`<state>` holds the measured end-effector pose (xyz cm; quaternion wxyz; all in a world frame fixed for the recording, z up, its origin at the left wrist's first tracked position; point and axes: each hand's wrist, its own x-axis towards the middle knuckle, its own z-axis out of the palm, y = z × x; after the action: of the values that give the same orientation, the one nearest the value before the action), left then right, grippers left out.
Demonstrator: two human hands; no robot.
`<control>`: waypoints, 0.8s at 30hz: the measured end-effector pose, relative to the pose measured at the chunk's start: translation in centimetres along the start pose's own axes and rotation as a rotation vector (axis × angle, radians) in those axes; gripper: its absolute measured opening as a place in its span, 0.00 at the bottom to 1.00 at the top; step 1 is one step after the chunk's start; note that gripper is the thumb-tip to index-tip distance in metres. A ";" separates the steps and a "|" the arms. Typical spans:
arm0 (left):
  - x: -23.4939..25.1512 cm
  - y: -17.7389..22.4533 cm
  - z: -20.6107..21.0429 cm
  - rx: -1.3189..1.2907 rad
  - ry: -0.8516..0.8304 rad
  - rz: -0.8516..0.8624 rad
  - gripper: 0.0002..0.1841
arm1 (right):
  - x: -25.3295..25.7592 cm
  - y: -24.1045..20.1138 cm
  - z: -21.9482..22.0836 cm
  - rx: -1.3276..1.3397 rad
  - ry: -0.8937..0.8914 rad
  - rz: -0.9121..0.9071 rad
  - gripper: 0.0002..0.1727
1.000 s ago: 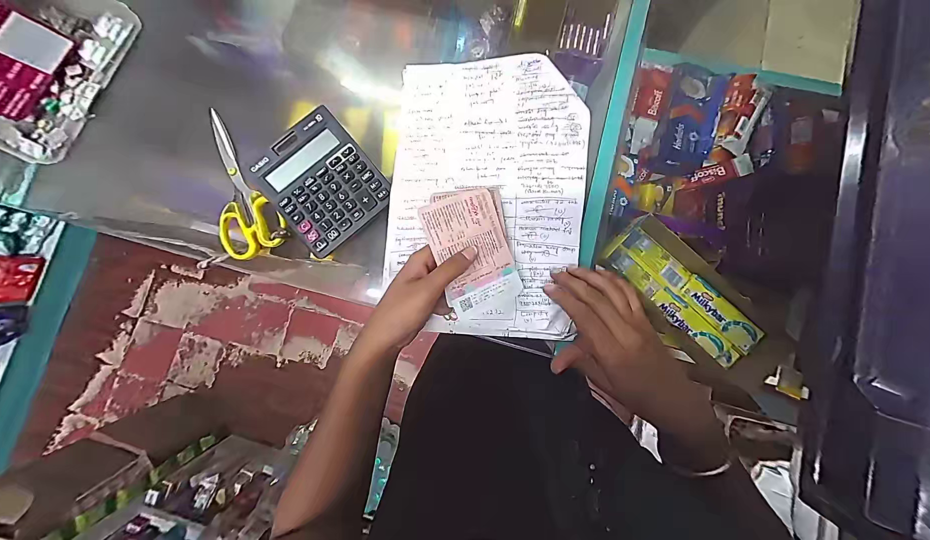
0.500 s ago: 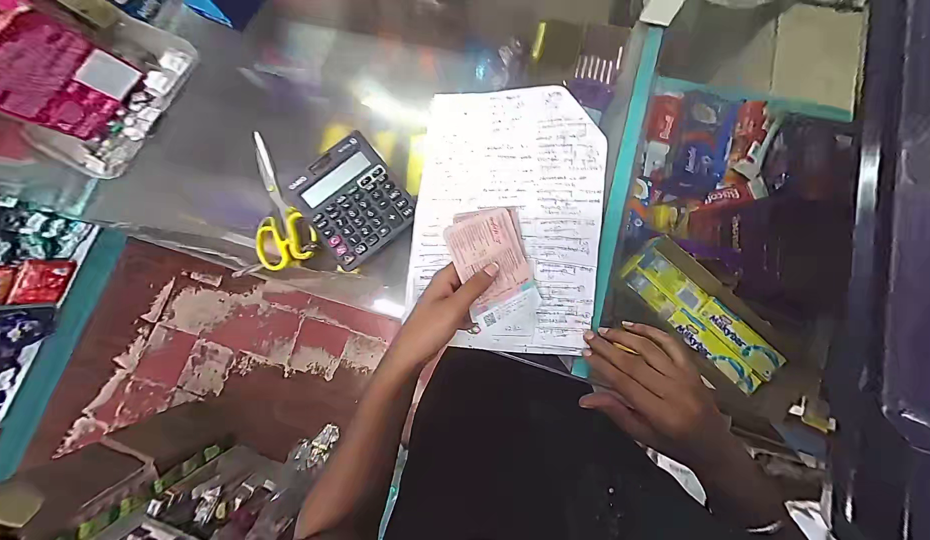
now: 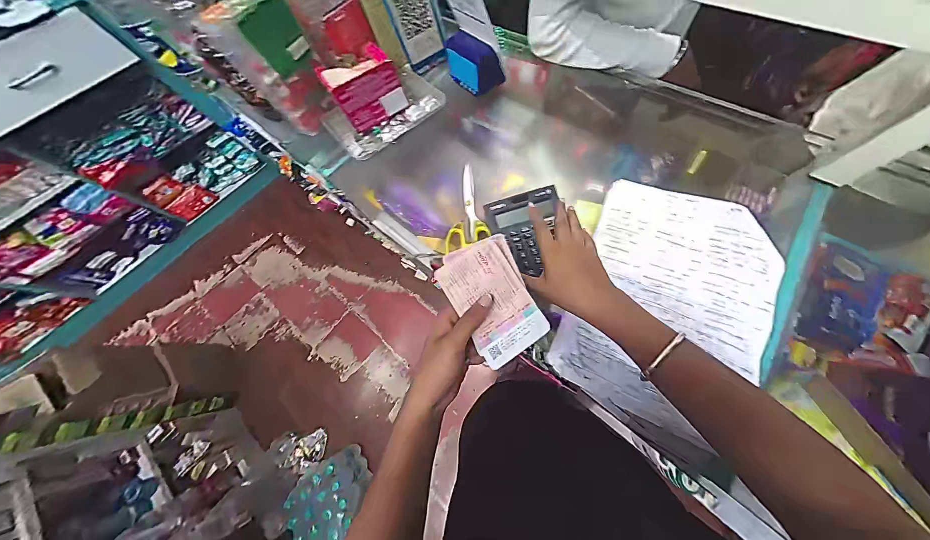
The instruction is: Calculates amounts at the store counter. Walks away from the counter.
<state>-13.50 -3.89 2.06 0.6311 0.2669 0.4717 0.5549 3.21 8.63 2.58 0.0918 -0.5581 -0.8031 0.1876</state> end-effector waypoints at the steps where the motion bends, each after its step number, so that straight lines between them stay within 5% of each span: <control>1: -0.1 0.4 -0.6 -0.002 -0.006 0.008 0.12 | 0.9 -1.1 0.3 -0.030 -0.079 0.050 0.67; 6: 0.2 1.4 -2.0 -0.008 -0.115 0.065 0.11 | 3.3 -1.3 0.6 -0.016 0.001 0.117 0.76; 12: 1.0 1.9 -1.6 0.029 -0.222 0.154 0.11 | -0.1 1.9 -5.0 0.582 0.069 0.171 0.70; 18: 2.1 1.3 0.8 0.029 -0.354 0.160 0.11 | -12.6 6.6 -1.7 -0.119 0.429 0.236 0.74; 24: 2.8 0.1 3.8 0.080 -0.457 0.106 0.10 | -16.2 7.4 2.3 -0.111 0.474 0.419 0.72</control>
<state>-10.32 -0.50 2.85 0.6804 0.4349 0.3234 0.4933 14.63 -4.66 -1.47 0.2051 -0.7435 -0.6360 0.0233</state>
